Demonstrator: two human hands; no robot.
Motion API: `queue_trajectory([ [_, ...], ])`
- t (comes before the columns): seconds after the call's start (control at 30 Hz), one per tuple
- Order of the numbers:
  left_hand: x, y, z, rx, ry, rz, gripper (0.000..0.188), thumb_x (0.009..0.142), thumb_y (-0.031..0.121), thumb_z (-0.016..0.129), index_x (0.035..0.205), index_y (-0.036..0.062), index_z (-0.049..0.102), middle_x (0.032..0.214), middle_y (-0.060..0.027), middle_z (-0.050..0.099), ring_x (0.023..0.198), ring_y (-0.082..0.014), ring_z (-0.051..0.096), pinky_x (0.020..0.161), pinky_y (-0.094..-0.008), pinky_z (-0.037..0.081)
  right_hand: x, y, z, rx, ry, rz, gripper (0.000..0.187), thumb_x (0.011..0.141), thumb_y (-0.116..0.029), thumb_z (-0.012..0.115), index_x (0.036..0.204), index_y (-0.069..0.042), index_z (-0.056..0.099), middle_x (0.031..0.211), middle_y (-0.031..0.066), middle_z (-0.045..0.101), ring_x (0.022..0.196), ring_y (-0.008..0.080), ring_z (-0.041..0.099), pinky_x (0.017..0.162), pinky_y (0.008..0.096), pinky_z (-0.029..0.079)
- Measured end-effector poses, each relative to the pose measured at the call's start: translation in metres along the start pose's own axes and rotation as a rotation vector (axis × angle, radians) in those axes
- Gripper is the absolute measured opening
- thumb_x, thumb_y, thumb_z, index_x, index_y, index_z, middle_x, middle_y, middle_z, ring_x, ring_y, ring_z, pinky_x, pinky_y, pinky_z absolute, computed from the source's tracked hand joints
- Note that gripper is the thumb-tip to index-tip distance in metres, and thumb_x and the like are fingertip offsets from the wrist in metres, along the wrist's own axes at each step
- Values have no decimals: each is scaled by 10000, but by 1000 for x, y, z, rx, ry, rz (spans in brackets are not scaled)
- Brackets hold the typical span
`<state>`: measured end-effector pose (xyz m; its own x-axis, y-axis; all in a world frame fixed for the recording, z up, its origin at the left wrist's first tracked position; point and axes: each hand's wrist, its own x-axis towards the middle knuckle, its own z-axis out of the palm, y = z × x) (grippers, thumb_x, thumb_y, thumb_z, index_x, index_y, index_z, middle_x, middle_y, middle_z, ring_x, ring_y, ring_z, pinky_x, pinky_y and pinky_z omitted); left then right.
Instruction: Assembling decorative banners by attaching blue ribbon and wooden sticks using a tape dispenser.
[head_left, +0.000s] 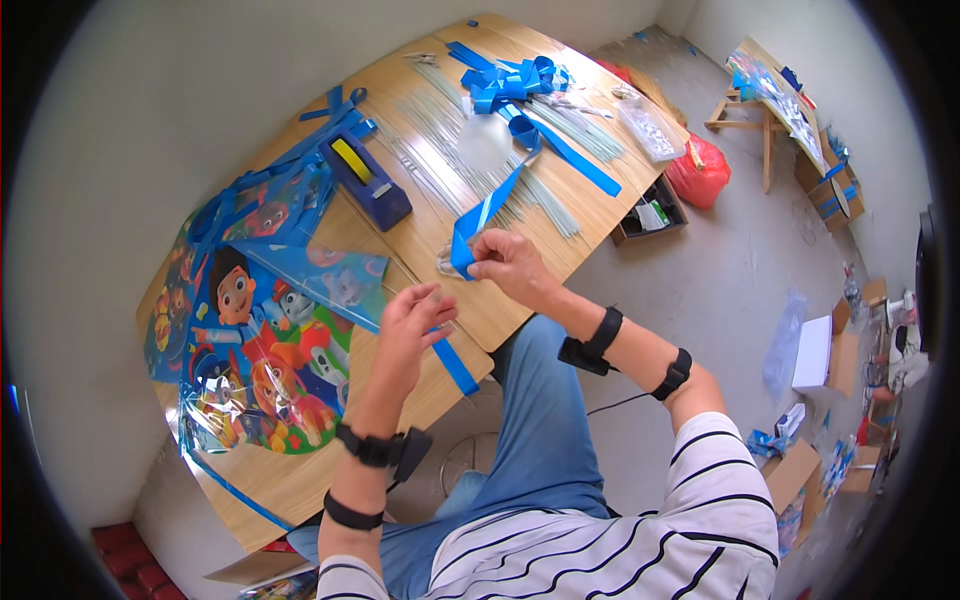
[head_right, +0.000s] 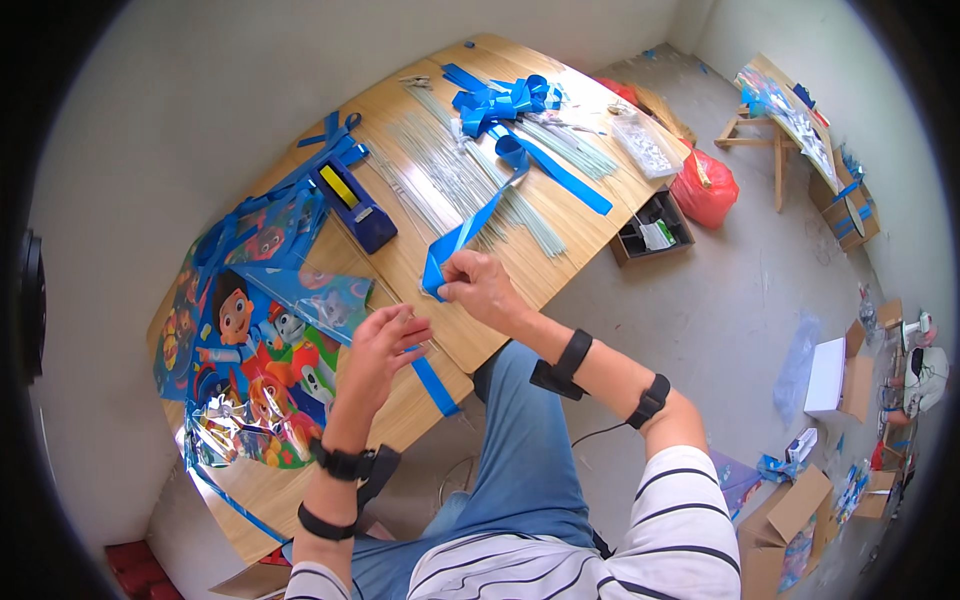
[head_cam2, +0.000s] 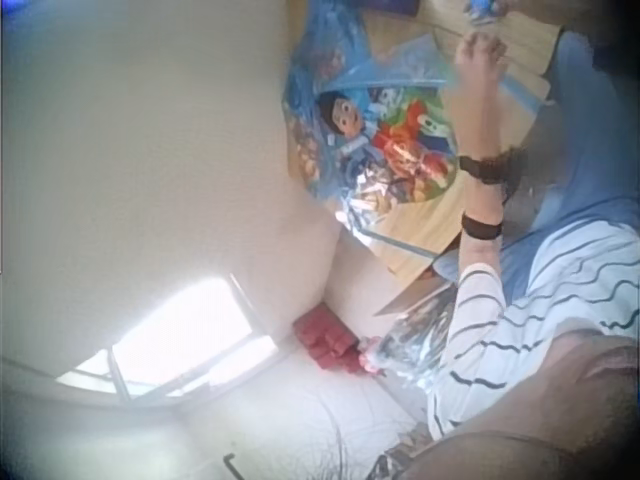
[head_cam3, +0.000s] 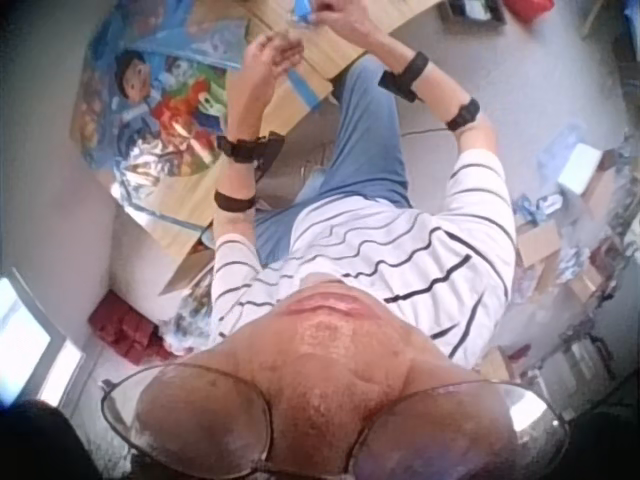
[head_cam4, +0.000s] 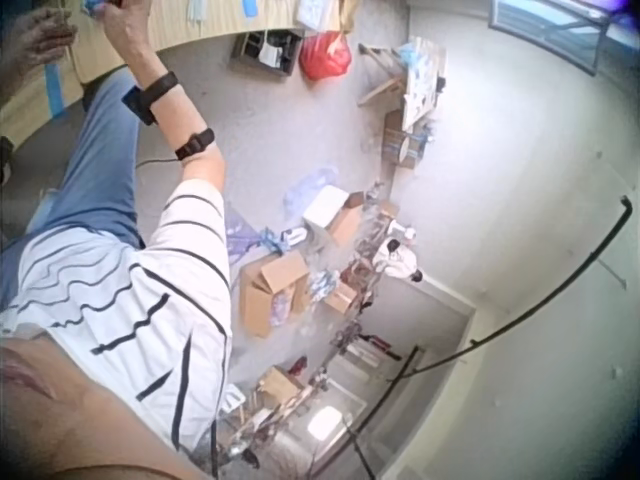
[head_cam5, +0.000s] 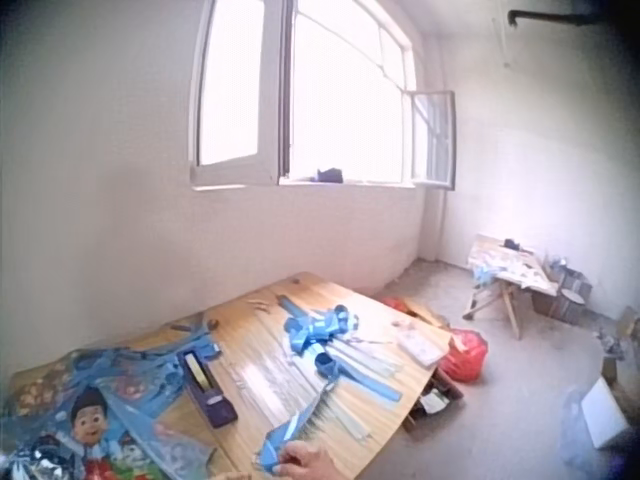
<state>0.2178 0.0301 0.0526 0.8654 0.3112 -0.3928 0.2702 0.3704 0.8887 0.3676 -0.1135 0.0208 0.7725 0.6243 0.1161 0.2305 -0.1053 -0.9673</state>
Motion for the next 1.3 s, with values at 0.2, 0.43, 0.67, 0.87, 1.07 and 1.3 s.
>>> queue_trajectory([
  [0.2, 51, -17, 35, -352, -99, -72, 285, 933, 165, 616, 1171, 30, 537, 1037, -71, 652, 937, -196, 660, 806, -364, 553, -19, -14, -8, -179, 4, -298, 161, 677, 94, 655, 761, 14, 543, 813, 116, 535, 738, 278, 571, 623, 368, 468],
  [0.43, 53, -13, 42, -281, 75, -5, 366, 820, 69, 694, 1162, 32, 569, 1002, -61, 649, 911, -157, 646, 808, -349, 542, -20, -12, -19, -315, -73, -111, 140, 721, 26, 669, 810, -23, 574, 773, 82, 532, 741, 199, 586, 623, 318, 466],
  [0.67, 62, -30, 57, -248, 122, 205, 322, 755, 27, 730, 1039, 13, 577, 871, -77, 670, 767, -137, 651, 627, -269, 526, -27, -24, -32, 280, -73, 434, 181, 904, -186, 648, 1032, -59, 633, 850, -22, 637, 722, 45, 578, 630, 196, 451],
  [0.87, 62, -42, 62, -4, 119, 320, 189, 757, -18, 685, 926, -2, 603, 763, -56, 643, 675, -109, 620, 559, -256, 492, -17, -16, -30, 286, -37, 375, 127, 880, -133, 667, 960, -34, 679, 802, -25, 629, 674, 42, 540, 610, 198, 420],
  [1.07, 57, -43, 36, 40, 149, 290, 119, 818, 51, 681, 919, 18, 627, 779, -46, 656, 635, -116, 627, 564, -259, 517, -15, -13, -24, 286, 59, 372, 89, 799, -71, 728, 843, -2, 694, 742, 7, 649, 648, 67, 563, 591, 214, 424],
  [1.3, 47, -33, 32, -205, 97, 58, 109, 926, 100, 595, 1015, 38, 599, 825, -67, 677, 686, -171, 675, 624, -313, 580, -20, -6, -29, 365, 131, 417, 58, 795, -38, 732, 814, -5, 689, 730, 19, 650, 610, 70, 568, 561, 216, 442],
])
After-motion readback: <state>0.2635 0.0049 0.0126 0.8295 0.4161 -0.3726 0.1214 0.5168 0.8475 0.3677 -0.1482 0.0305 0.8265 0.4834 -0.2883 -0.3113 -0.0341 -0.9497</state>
